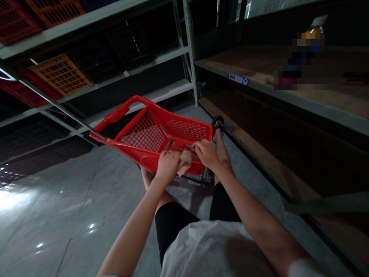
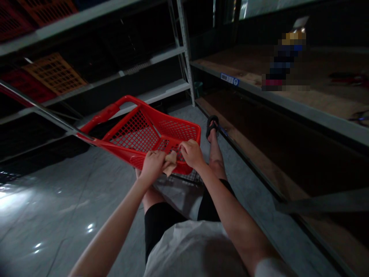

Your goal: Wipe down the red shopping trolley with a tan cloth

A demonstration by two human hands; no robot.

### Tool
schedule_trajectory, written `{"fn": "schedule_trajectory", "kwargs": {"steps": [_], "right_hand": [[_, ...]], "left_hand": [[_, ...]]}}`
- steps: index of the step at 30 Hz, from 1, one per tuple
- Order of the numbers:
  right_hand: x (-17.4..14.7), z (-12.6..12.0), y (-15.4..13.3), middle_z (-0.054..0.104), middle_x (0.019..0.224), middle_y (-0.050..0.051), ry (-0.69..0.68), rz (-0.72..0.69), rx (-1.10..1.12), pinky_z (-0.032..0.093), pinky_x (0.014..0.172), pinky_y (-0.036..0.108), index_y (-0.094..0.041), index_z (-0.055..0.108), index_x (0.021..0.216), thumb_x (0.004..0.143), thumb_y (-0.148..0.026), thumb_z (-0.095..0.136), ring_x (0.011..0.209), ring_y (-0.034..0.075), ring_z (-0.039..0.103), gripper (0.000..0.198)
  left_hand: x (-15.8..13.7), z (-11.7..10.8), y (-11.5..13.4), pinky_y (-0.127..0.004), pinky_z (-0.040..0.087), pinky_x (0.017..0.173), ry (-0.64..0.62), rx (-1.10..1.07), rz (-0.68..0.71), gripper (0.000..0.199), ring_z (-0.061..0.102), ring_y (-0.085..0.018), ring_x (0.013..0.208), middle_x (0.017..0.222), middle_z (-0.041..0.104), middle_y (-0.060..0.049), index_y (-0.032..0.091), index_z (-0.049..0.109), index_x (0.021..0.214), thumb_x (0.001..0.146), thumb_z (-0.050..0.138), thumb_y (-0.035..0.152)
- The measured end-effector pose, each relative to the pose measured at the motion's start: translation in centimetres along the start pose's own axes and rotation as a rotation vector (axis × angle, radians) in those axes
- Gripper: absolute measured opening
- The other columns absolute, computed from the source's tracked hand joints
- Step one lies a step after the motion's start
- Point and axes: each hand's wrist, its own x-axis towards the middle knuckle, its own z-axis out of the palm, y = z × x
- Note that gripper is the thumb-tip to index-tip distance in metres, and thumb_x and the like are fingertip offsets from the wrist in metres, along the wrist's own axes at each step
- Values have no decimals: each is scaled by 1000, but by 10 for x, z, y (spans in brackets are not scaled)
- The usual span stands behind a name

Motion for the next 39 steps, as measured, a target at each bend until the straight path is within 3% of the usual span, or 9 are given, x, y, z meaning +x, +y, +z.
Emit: {"fn": "schedule_trajectory", "kwargs": {"steps": [5, 10, 12, 15, 20, 28, 33, 36, 39], "right_hand": [[-12, -9, -8, 73, 100, 4, 94, 91, 301, 49, 96, 38, -26, 70, 103, 98, -32, 44, 97, 21, 64, 28], [-55, -14, -35, 62, 140, 9, 19, -16, 205, 43, 111, 47, -30, 39, 154, 97, -42, 54, 127, 26, 58, 60], [-69, -7, -44, 62, 141, 9, -34, -105, 37, 34, 116, 54, -30, 31, 158, 95, -46, 60, 127, 29, 56, 71], [-79, 6, -47, 72, 125, 6, -49, -160, -123, 33, 113, 54, -33, 44, 152, 97, -40, 59, 112, 28, 60, 58], [-82, 9, -26, 77, 108, 2, -99, -216, -85, 42, 105, 50, -39, 65, 133, 98, -28, 58, 101, 23, 64, 37], [-74, -32, 24, 77, 111, 1, -55, -53, 323, 43, 118, 51, -34, 78, 104, 85, -32, 77, 115, 21, 67, 20], [-56, -48, 65, 73, 122, 4, -20, -136, 144, 46, 117, 49, -30, 76, 103, 91, -32, 68, 126, 22, 61, 14], [-65, -32, 67, 64, 129, 6, 128, -189, -58, 52, 111, 45, -30, 72, 114, 97, -28, 56, 127, 23, 58, 24], [-89, 5, 36, 51, 133, 9, 414, -62, -128, 57, 101, 42, -31, 65, 124, 97, -18, 46, 125, 23, 55, 35]], "left_hand": [[14, 12, 74, -45, 47, 85, 90, -143, -39, 28, 65, -30, 95, 90, 71, -12, 18, 64, 95, 91, 64, 46], [0, -10, 25, -38, 51, 88, 53, -457, 179, 46, 66, -24, 103, 114, 71, -10, 20, 55, 131, 94, 62, 45], [-8, -19, -3, -37, 50, 95, 82, -529, 122, 41, 64, -23, 110, 122, 69, -9, 22, 55, 132, 97, 57, 42], [-15, -22, -26, -38, 48, 93, 77, -475, -9, 29, 65, -23, 104, 110, 73, -7, 22, 65, 113, 103, 45, 40], [-18, -11, -20, -37, 41, 80, 57, -258, -40, 48, 62, -22, 80, 75, 69, -5, 20, 63, 72, 106, 35, 39], [-9, -2, -13, -37, 37, 79, 127, -274, -10, 46, 61, -21, 81, 79, 72, -4, 21, 68, 80, 106, 37, 42], [-1, 0, -7, -37, 35, 78, 160, -228, -25, 43, 60, -21, 81, 79, 71, -3, 21, 65, 78, 106, 39, 41], [0, 1, -2, -37, 34, 78, 184, -204, -46, 41, 60, -21, 81, 78, 70, -3, 21, 63, 76, 105, 42, 40], [-2, 3, 1, -37, 34, 78, 206, -189, -64, 38, 59, -21, 81, 77, 70, -3, 21, 61, 74, 104, 44, 37]]}}
